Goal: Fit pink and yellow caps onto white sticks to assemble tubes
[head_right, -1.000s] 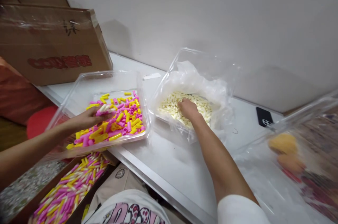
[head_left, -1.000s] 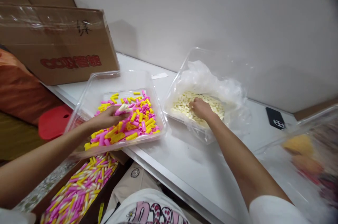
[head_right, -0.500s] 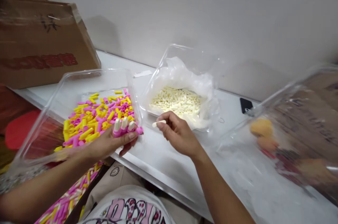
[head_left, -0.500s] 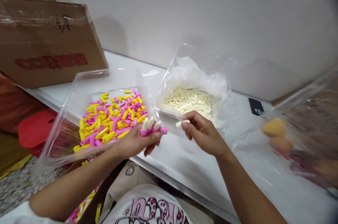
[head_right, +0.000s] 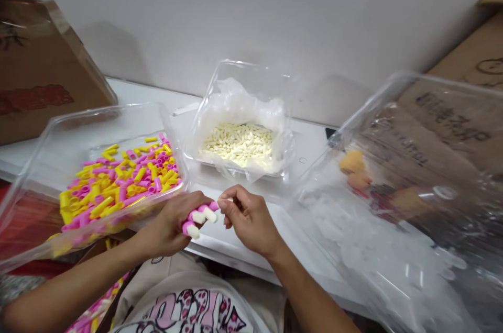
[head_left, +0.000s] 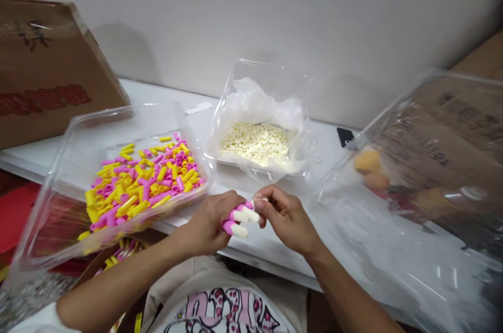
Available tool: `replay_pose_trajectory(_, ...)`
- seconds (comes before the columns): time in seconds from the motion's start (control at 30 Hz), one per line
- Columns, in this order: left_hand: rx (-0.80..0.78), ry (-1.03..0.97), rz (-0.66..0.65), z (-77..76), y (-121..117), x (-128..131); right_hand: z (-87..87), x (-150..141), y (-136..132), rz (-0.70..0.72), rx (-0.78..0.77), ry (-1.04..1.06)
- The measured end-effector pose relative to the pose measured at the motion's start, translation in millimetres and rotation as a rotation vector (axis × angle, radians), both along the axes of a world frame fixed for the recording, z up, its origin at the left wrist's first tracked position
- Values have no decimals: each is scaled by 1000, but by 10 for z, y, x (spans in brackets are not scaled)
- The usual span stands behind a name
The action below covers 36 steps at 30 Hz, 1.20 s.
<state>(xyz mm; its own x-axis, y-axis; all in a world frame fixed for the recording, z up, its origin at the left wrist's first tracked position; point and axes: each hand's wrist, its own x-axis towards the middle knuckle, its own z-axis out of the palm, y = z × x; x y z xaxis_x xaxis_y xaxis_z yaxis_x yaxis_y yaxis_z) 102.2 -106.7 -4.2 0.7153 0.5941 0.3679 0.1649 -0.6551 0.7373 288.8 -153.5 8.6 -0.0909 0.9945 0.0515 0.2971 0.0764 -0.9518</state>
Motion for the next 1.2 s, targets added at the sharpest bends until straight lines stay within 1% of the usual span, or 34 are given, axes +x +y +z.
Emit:
replay_pose_trajectory(0.07, 147, 68, -6, -137, 7, 42, -143, -39, -45, -59, -67, 96)
replay_pose_trajectory(0.1, 174, 88, -18, -210, 11, 73, -200, -43, -70, -78, -97, 129)
replay_pose_trajectory(0.13, 168, 88, -39, -280, 11, 111, -240, -29, -99, -87, -129, 136)
replay_pose_trajectory(0.17, 129, 72, -64, -344, 6, 152, -260, 10, -131, -83, -159, 107)
replay_pose_trajectory(0.23, -25, 14, -97, -443, -19, 236, -242, 179, -198, -76, -172, -57)
replay_pose_trajectory(0.27, -128, -18, -83, -477, -35, 273, -212, 315, -225, -84, -151, -179)
replay_pose_trajectory(0.3, -242, -45, -52, -504, -51, 306, -177, 482, -244, -115, -112, -323)
replay_pose_trajectory(0.37, -497, -81, 29, -540, -72, 355, -118, 876, -238, -229, -45, -654)
replay_pose_trajectory(0.4, -624, -96, 66, -551, -74, 372, -105, 1080, -211, -291, -50, -837)
replay_pose_trajectory(0.43, -739, -113, 95, -559, -73, 385, -108, 1271, -169, -307, -107, -1019)
replay_pose_trajectory(0.5, -902, -156, 134, -566, -63, 407, -155, 1577, -55, -202, -246, -1293)
replay_pose_trajectory(0.53, -946, -179, 147, -567, -60, 416, -193, 1679, 8, -121, -308, -1372)
replay_pose_trajectory(0.6, -984, -207, 148, -568, -59, 429, -270, 1791, 120, 15, -375, -1436)
replay_pose_trajectory(0.67, -997, -202, 130, -579, -61, 432, -322, 1816, 192, 73, -388, -1448)
replay_pose_trajectory(0.77, -997, -203, 107, -610, -46, 411, -317, 1810, 197, 72, -362, -1483)
replay_pose_trajectory(0.83, -999, -220, 99, -617, -20, 385, -253, 1792, 135, 18, -341, -1524)
replay_pose_trajectory(0.9, -1001, -231, 89, -599, 10, 359, -142, 1720, 31, -95, -267, -1504)
replay_pose_trajectory(0.97, -995, -223, 69, -556, 32, 343, -2, 1551, -96, -224, -146, -1336)
replay_pose_trajectory(1.0, -992, -221, 55, -528, 37, 340, 68, 1428, -158, -256, -80, -1198)
replay_pose_trajectory(1.03, -990, -223, 40, -496, 37, 341, 130, 1288, -213, -249, -33, -1048)
replay_pose_trajectory(1.1, -988, -229, 7, -430, 26, 345, 209, 997, -284, -116, 26, -792)
replay_pose_trajectory(1.17, -981, -234, -33, -371, 6, 343, 214, 767, -295, 6, 35, -611)
replay_pose_trajectory(1.2, -977, -233, -56, -348, -3, 337, 193, 692, -283, 31, 24, -545)
